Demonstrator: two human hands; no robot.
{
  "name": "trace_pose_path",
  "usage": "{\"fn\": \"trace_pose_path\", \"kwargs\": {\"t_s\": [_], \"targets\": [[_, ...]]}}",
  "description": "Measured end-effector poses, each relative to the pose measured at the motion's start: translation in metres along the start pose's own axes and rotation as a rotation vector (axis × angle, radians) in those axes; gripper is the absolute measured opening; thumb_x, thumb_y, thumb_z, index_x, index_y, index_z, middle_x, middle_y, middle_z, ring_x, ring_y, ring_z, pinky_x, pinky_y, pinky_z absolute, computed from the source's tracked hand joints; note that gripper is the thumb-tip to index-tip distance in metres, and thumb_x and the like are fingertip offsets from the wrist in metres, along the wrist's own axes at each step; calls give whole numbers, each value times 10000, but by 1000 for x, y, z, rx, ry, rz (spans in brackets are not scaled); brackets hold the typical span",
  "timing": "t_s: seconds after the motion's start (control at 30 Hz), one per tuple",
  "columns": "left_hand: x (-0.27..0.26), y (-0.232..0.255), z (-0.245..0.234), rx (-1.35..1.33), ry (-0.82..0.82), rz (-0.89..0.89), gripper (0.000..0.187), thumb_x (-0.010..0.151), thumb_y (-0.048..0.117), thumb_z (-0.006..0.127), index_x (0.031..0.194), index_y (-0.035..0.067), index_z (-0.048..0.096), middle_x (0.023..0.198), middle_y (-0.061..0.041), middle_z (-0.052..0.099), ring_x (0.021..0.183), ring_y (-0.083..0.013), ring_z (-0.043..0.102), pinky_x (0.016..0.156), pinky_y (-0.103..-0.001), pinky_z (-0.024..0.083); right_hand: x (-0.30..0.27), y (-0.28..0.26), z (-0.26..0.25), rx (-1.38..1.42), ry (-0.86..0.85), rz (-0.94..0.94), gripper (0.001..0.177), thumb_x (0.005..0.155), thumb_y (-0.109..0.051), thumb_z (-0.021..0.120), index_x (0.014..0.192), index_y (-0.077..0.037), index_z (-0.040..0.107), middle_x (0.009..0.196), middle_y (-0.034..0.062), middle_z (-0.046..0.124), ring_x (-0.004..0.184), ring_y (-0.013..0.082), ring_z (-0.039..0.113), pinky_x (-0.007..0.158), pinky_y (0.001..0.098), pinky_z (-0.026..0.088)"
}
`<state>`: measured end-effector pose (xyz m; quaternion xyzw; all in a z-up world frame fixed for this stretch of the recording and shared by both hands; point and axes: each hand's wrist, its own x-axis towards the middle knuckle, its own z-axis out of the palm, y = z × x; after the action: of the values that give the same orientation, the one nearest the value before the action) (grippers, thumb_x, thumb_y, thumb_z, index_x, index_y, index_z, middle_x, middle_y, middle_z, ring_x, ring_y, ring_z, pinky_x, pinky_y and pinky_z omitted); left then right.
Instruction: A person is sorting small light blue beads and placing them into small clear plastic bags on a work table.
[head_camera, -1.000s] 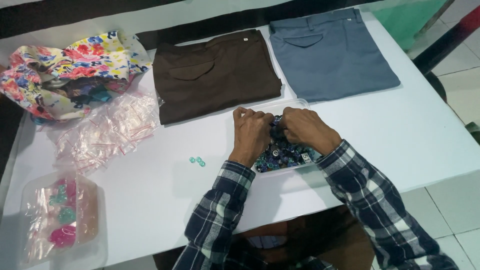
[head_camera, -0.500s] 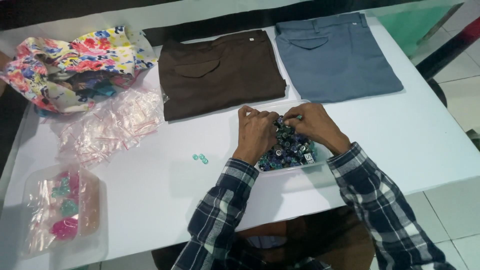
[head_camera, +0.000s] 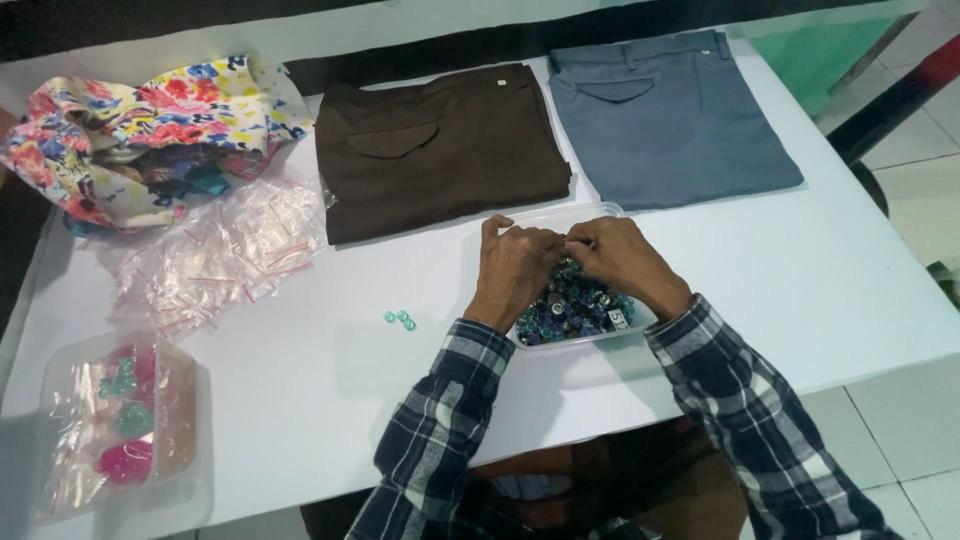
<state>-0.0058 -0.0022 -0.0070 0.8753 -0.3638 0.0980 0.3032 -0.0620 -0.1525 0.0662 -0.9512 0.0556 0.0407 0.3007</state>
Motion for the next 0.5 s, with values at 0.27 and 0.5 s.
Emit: {"fn": "trace_pose_path", "kwargs": {"t_s": [0.27, 0.5], "targets": [[3, -13, 13, -12, 44, -17, 159, 943, 120, 671, 1079, 174, 735, 943, 18, 768, 927, -129, 731, 1130, -382, 315, 22, 28, 36, -377, -23, -21, 198, 867, -141, 639, 948, -69, 804, 721, 148, 730, 710, 311, 745, 681, 399, 602], [0, -16, 16, -37, 100, -4, 192, 987, 121, 611, 1152, 163, 699, 1004, -22, 761, 973, -156, 740, 1123, -350, 358, 8, -10, 23, -285, 2, -15, 246, 857, -58, 590, 997, -15, 787, 870, 218, 740, 897, 424, 728, 790, 505, 584]]}}
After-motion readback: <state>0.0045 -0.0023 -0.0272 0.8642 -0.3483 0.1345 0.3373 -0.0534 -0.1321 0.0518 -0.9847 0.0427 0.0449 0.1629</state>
